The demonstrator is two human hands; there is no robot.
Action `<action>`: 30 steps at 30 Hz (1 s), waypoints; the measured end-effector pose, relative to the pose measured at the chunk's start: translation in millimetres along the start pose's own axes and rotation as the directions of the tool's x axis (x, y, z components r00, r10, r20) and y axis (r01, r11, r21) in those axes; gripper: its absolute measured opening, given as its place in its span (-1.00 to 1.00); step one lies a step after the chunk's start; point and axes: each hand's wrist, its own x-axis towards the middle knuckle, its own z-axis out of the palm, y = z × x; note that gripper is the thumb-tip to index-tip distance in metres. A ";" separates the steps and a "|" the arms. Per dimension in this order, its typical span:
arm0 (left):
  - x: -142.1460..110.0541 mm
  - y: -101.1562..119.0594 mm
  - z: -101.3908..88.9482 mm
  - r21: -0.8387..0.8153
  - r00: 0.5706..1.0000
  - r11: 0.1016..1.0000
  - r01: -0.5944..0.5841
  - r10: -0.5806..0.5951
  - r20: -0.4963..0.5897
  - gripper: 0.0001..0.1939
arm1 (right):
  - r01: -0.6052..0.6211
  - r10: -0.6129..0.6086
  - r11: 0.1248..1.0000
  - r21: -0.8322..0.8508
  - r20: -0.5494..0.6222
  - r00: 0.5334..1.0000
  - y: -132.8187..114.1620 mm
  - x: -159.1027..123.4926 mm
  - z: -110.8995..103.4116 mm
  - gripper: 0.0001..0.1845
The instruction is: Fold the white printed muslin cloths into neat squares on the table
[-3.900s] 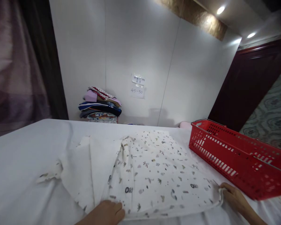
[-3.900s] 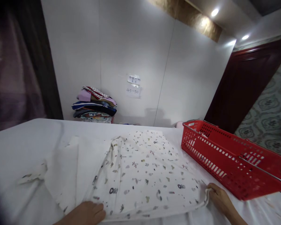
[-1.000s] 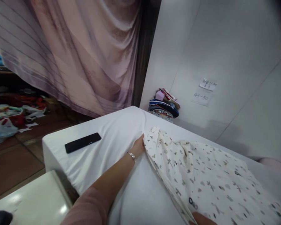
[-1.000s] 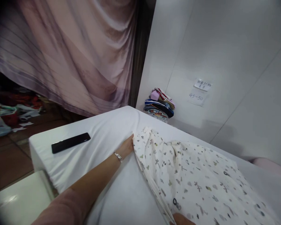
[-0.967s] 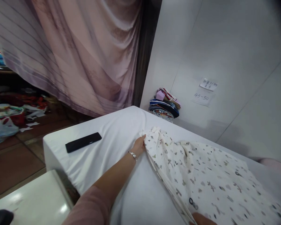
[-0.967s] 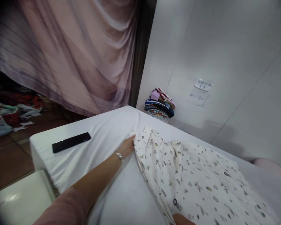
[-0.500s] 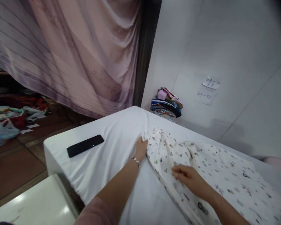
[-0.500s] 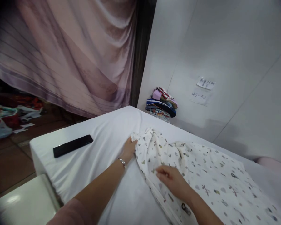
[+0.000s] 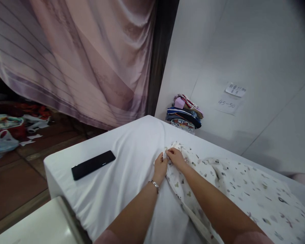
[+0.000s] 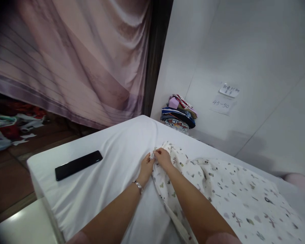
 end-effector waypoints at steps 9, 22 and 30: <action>2.1 7.2 -1.4 0.068 0.995 0.998 -0.018 0.024 -0.098 -0.78 | 0.089 -0.088 0.996 -0.025 0.009 0.996 11.0 -5.2 3.9 -0.69; 5.4 15.3 -8.9 0.073 0.988 0.995 -0.064 0.074 -0.134 -0.74 | 0.313 -0.298 0.872 -0.376 0.098 0.949 -28.3 -24.4 -4.5 -0.83; 4.5 12.6 -9.1 0.058 0.985 0.991 -0.118 0.125 -0.121 -0.75 | 0.316 -0.285 0.815 -0.485 0.139 0.948 -35.8 -23.9 -2.4 -0.84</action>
